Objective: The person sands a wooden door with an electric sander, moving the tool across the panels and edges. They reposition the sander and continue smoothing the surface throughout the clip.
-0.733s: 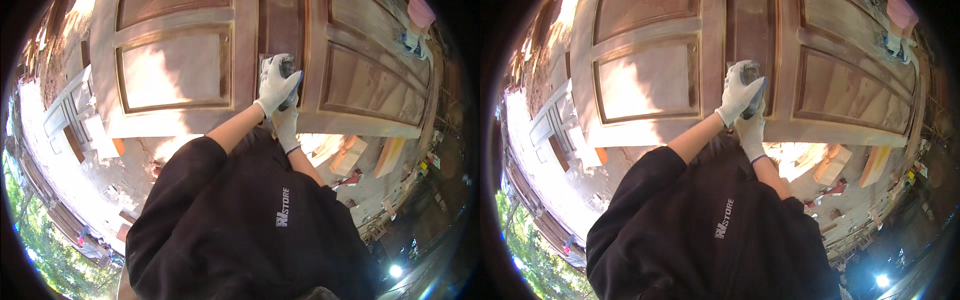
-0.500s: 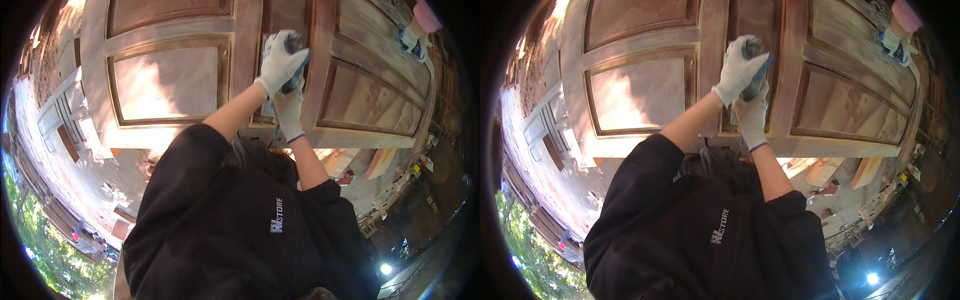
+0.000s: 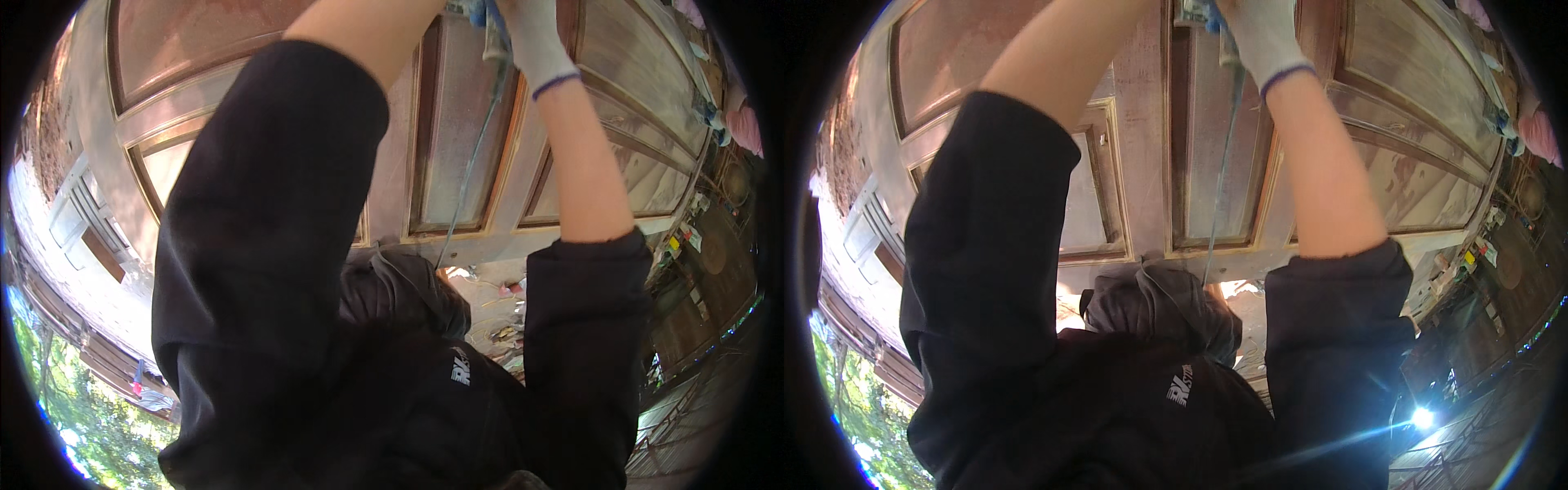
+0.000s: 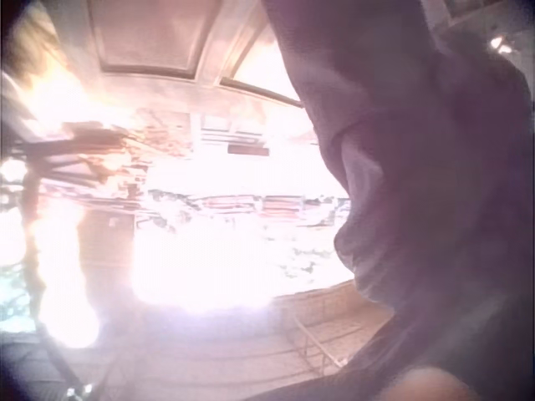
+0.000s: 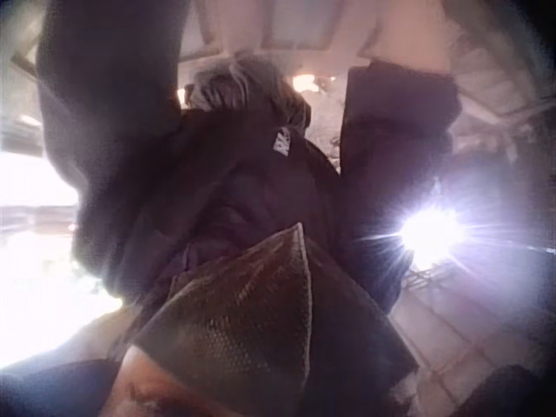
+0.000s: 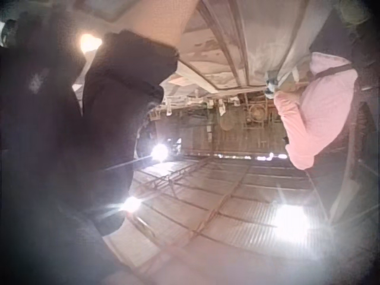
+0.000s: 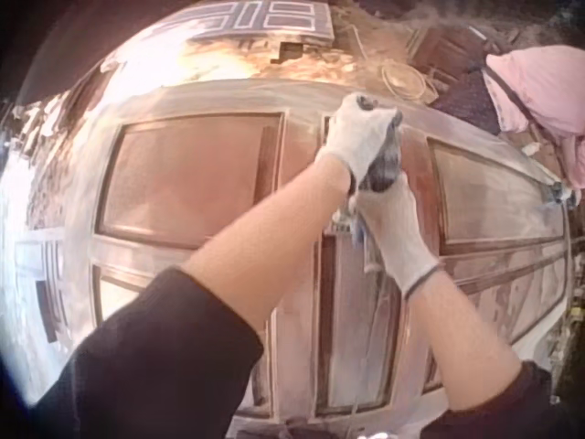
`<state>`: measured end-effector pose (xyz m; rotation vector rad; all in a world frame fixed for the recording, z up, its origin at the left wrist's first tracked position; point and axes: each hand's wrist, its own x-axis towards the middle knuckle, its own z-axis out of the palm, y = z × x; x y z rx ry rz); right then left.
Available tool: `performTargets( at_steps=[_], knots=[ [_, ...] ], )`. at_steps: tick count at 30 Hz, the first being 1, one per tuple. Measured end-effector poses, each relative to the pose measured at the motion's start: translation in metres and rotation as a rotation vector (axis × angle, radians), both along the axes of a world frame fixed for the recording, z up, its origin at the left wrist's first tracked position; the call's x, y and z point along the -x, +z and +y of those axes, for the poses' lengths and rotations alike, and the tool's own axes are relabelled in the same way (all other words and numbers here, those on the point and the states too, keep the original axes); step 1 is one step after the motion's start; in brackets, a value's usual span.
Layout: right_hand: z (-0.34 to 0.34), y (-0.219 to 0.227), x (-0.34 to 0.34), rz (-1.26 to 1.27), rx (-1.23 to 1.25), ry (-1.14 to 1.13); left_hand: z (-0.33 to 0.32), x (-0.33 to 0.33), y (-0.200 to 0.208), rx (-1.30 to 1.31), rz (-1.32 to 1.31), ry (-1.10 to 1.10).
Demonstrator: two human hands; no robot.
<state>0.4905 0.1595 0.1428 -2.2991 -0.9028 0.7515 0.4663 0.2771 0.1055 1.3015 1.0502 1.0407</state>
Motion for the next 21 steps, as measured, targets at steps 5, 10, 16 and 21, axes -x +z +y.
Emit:
performTargets(
  at_steps=[5, 10, 16, 21],
  knots=[
    [0.003, -0.023, -0.014, 0.125, -0.198, -0.030, 0.001, 0.001, 0.010, 0.131, -0.115, -0.073],
    [-0.114, -0.043, -0.021, -0.005, -0.051, 0.031, -0.117, 0.005, 0.023, 0.068, 0.148, -0.012],
    [-0.282, -0.005, 0.029, 0.283, 0.032, -0.053, -0.288, 0.053, 0.030, 0.243, 0.207, -0.137],
    [-0.376, -0.050, 0.036, 0.475, -0.158, -0.444, -0.350, 0.070, 0.034, 0.242, 0.233, -0.175]
  ],
)
